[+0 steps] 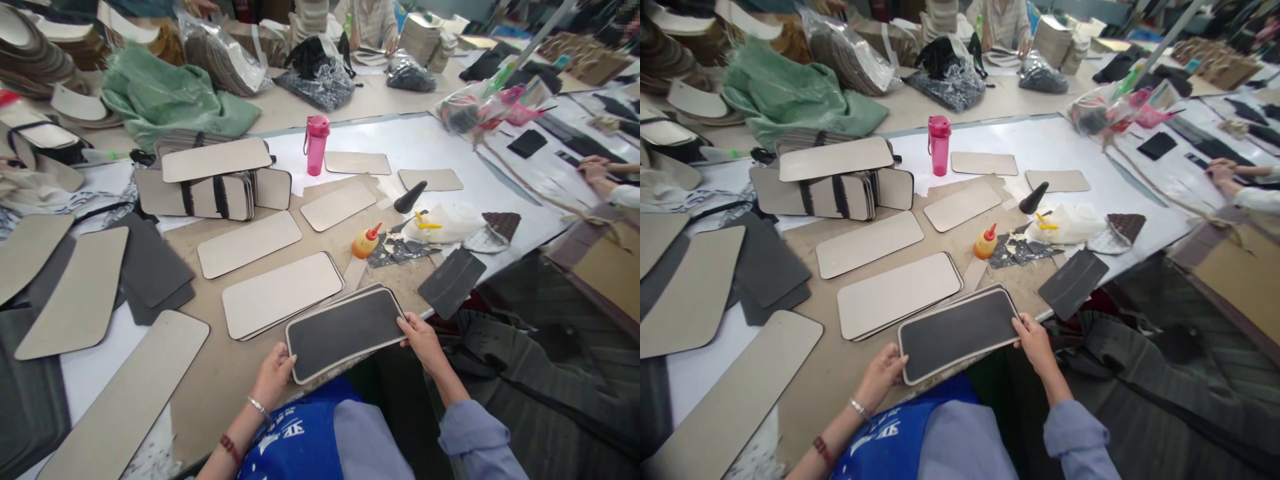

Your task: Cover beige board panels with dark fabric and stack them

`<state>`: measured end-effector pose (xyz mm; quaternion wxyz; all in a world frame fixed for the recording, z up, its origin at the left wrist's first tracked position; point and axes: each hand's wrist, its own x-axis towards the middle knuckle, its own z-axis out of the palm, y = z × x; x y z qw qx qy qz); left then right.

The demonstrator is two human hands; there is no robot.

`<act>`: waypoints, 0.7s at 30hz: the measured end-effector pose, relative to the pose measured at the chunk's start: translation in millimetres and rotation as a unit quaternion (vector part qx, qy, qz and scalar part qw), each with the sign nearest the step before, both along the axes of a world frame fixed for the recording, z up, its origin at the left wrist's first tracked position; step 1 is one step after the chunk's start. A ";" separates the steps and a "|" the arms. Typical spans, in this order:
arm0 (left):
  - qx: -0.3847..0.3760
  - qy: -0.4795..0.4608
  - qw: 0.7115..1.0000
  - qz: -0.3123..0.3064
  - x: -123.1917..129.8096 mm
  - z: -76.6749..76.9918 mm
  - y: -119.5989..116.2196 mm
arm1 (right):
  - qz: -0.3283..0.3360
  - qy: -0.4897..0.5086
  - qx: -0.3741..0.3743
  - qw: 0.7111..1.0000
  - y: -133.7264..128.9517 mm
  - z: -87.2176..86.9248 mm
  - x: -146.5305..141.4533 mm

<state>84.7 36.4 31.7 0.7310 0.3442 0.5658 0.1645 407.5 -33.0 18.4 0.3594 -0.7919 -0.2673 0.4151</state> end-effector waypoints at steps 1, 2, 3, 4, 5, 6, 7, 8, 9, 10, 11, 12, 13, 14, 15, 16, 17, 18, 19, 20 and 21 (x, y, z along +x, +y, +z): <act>-0.001 0.022 1.000 -0.015 3.7 -4.4 -0.1 | 0.007 -0.024 -0.010 1.000 -1.2 -3.4 4.6; -0.002 0.043 0.999 -0.028 5.6 -8.2 0.5 | 0.016 -0.064 -0.018 0.998 -1.4 -5.8 8.0; 0.001 0.068 0.997 -0.039 5.6 -11.1 1.2 | 0.024 -0.119 -0.021 0.992 -1.2 -7.2 10.1; 0.009 0.097 0.994 -0.051 3.8 -13.2 1.8 | 0.030 -0.181 -0.017 0.983 -0.7 -7.6 11.5; 0.024 0.130 0.989 -0.065 0.6 -14.8 2.1 | 0.033 -0.239 -0.010 0.970 -0.2 -7.3 12.4; 0.042 0.165 0.982 -0.080 -4.0 -16.1 1.7 | 0.034 -0.284 -0.001 0.958 0.3 -6.6 13.4; 0.073 0.206 0.970 -0.102 -9.5 -17.4 0.8 | 0.030 -0.312 0.004 0.950 0.7 -5.8 15.0; 0.103 0.238 0.959 -0.115 -15.8 -19.0 -0.6 | 0.021 -0.327 0.004 0.945 1.1 -5.4 17.9; 0.123 0.249 0.952 -0.125 -22.5 -21.3 -2.4 | 0.006 -0.334 -0.002 0.942 1.5 -5.3 22.3; 0.146 0.251 0.949 -0.123 -29.5 -24.3 -4.5 | -0.014 -0.341 -0.009 0.940 1.6 -5.5 28.3; 0.184 0.256 0.944 -0.099 -36.5 -28.1 -6.5 | -0.039 -0.351 -0.019 0.935 1.6 -6.0 35.8; 0.207 0.271 0.936 -0.090 -43.2 -32.4 -8.3 | -0.066 -0.362 -0.029 0.929 1.2 -6.4 44.3; 0.219 0.286 0.929 -0.084 -49.4 -37.0 -9.8 | -0.093 -0.373 -0.038 0.922 0.7 -6.5 52.9; 0.222 0.302 0.924 -0.080 -54.6 -41.3 -11.0 | -0.116 -0.381 -0.046 0.916 0.2 -6.3 61.0; 0.220 0.314 0.921 -0.071 -58.6 -44.7 -11.9 | -0.133 -0.387 -0.050 0.911 0.0 -5.5 67.6; 0.214 0.322 0.920 -0.060 -61.0 -46.8 -12.8 | -0.141 -0.389 -0.050 0.909 0.6 -4.4 72.2; 0.208 0.326 0.921 -0.046 -61.7 -47.0 -13.7 | -0.139 -0.387 -0.046 0.911 2.2 -3.1 74.4; 0.205 0.329 0.922 -0.031 -60.6 -45.4 -14.7 | -0.128 -0.381 -0.038 0.915 5.1 -1.8 74.2; 0.202 0.330 0.922 -0.017 -57.8 -42.1 -15.8 | -0.111 -0.371 -0.028 0.922 9.6 -0.8 71.6; 0.201 0.330 0.923 -0.004 -53.6 -37.7 -16.8 | -0.089 -0.357 -0.016 0.930 15.7 -0.4 66.9; 0.200 0.331 0.922 0.005 -48.6 -32.7 -17.5 | -0.062 -0.341 -0.003 0.938 23.5 -0.6 60.5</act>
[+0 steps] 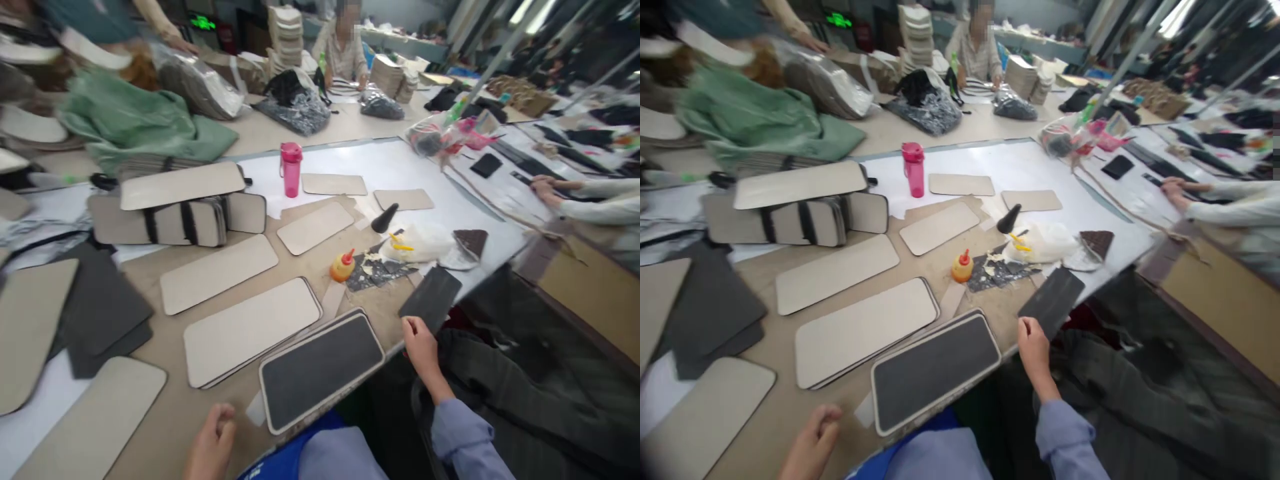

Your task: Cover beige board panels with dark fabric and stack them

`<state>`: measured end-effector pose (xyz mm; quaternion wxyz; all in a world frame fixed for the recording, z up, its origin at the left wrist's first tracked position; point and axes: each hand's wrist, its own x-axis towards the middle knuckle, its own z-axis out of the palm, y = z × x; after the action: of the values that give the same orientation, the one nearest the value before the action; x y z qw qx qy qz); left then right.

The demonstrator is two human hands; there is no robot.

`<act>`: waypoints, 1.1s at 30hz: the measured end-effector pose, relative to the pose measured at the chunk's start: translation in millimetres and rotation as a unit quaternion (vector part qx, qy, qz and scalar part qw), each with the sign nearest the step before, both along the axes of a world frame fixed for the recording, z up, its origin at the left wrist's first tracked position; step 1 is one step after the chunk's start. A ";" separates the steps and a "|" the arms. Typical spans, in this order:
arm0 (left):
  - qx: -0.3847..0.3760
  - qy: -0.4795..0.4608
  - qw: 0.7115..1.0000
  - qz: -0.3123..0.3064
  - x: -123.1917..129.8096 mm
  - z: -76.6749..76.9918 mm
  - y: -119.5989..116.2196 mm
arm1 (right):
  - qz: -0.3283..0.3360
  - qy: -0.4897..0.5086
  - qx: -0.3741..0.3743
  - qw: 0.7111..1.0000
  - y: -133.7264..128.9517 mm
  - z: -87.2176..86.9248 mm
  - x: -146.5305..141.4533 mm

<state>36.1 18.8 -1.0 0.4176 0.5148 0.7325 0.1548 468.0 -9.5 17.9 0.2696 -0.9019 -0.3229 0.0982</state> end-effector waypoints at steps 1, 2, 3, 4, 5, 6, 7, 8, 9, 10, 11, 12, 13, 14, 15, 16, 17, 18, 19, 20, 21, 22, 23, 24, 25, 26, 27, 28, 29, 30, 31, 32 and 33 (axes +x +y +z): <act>0.001 -0.009 1.000 0.013 5.3 4.7 -0.4 | 0.034 0.020 0.002 0.999 9.4 -0.8 -8.1; 0.001 -0.014 1.000 0.025 10.2 8.9 -0.6 | 0.071 0.042 0.004 0.997 20.1 -1.9 -17.6; 0.000 -0.020 0.999 0.037 14.1 12.1 -0.8 | 0.112 0.062 0.006 0.992 32.0 -3.2 -28.4; -0.003 -0.028 0.998 0.049 16.7 14.5 -1.0 | 0.155 0.077 0.008 0.985 44.7 -4.4 -40.3; -0.006 -0.035 0.997 0.061 17.8 16.2 -1.3 | 0.200 0.085 0.011 0.976 57.9 -5.4 -53.0; -0.008 -0.043 0.996 0.074 17.2 17.5 -1.7 | 0.244 0.085 0.017 0.966 71.3 -6.1 -65.9; -0.010 -0.050 0.995 0.087 15.1 18.7 -2.0 | 0.287 0.077 0.025 0.955 84.7 -6.8 -78.6; -0.010 -0.052 0.993 0.101 11.6 20.0 -1.9 | 0.326 0.064 0.034 0.943 97.7 -7.6 -90.5; -0.006 -0.049 0.992 0.115 6.9 21.4 -1.0 | 0.357 0.046 0.043 0.932 110.1 -8.8 -101.2; 0.001 -0.042 0.991 0.128 1.4 23.0 1.0 | 0.377 0.024 0.049 0.924 121.7 -10.6 -110.4; 0.011 -0.033 0.990 0.139 -4.5 24.4 4.4 | 0.387 0.000 0.049 0.921 132.3 -13.0 -117.9; 0.027 -0.026 0.988 0.149 -10.4 25.6 9.1 | 0.386 -0.026 0.040 0.921 141.6 -16.2 -123.7; 0.046 -0.022 0.986 0.161 -15.7 26.2 15.2 | 0.377 -0.053 0.020 0.925 149.5 -19.9 -128.0; 0.065 -0.022 0.983 0.171 -20.2 26.1 22.5 | 0.363 -0.077 -0.007 0.928 156.0 -23.9 -130.9; 0.080 -0.025 0.980 0.180 -23.4 25.2 30.7 | 0.351 -0.096 -0.037 0.931 161.1 -27.9 -132.9; 0.088 -0.030 0.978 0.188 -25.4 23.6 39.6 | 0.344 -0.108 -0.062 0.931 165.0 -31.8 -134.2; 0.089 -0.035 0.977 0.191 -26.1 21.4 48.8 | 0.341 -0.115 -0.082 0.930 167.8 -35.1 -135.1; 0.084 -0.039 0.978 0.186 -25.8 18.9 57.7 | 0.341 -0.118 -0.093 0.928 169.8 -37.9 -136.0; 0.078 -0.036 0.981 0.176 -24.8 16.3 66.1 | 0.344 -0.119 -0.099 0.926 171.2 -40.0 -136.8; 0.074 -0.026 0.983 0.166 -23.5 13.8 73.5 | 0.345 -0.120 -0.102 0.925 172.1 -41.5 -137.8; 0.073 -0.013 0.985 0.157 -22.3 11.6 79.4 | 0.345 -0.123 -0.106 0.924 172.4 -42.4 -138.9; 0.073 0.001 0.986 0.149 -21.4 9.7 83.7 | 0.344 -0.125 -0.111 0.924 172.3 -42.8 -140.0; 0.073 0.012 0.987 0.144 -21.1 8.3 86.3 | 0.342 -0.128 -0.116 0.924 171.6 -42.8 -141.1; 0.072 0.019 0.987 0.142 -21.4 7.3 87.2 | 0.341 -0.132 -0.121 0.923 170.6 -42.4 -142.1; 0.069 0.018 0.988 0.139 -22.2 6.8 86.8 | 0.341 -0.135 -0.127 0.922 169.3 -41.4 -142.8; 0.066 0.015 0.988 0.136 -23.7 6.8 85.5 | 0.341 -0.137 -0.134 0.920 168.2 -39.7 -143.4; 0.063 0.012 0.989 0.132 -25.5 7.4 83.8 | 0.340 -0.141 -0.142 0.919 167.9 -37.2 -144.0; 0.060 0.009 0.990 0.128 -27.6 8.5 82.5 | 0.339 -0.146 -0.148 0.917 168.9 -33.9 -144.7; 0.057 0.007 0.991 0.123 -30.0 10.2 82.4 | 0.338 -0.150 -0.149 0.917 171.9 -30.1 -145.8; 0.057 0.006 0.991 0.121 -32.5 12.3 84.1 | 0.338 -0.145 -0.142 0.919 177.6 -26.0 -147.4; 0.059 0.004 0.990 0.128 -35.2 14.5 88.2 | 0.340 -0.131 -0.129 0.922 186.1 -22.1 -149.9; 0.063 0.001 0.988 0.142 -38.1 16.4 94.9 | 0.345 -0.111 -0.112 0.925 197.4 -18.9 -153.2; 0.067 -0.003 0.984 0.162 -41.2 17.8 104.2 | 0.350 -0.086 -0.096 0.928 211.2 -16.8 -157.4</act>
<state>-5.0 123.1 16.8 0.3536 0.4155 0.7929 0.2712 310.6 201.7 1.1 0.1010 -0.7580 -0.6292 0.1392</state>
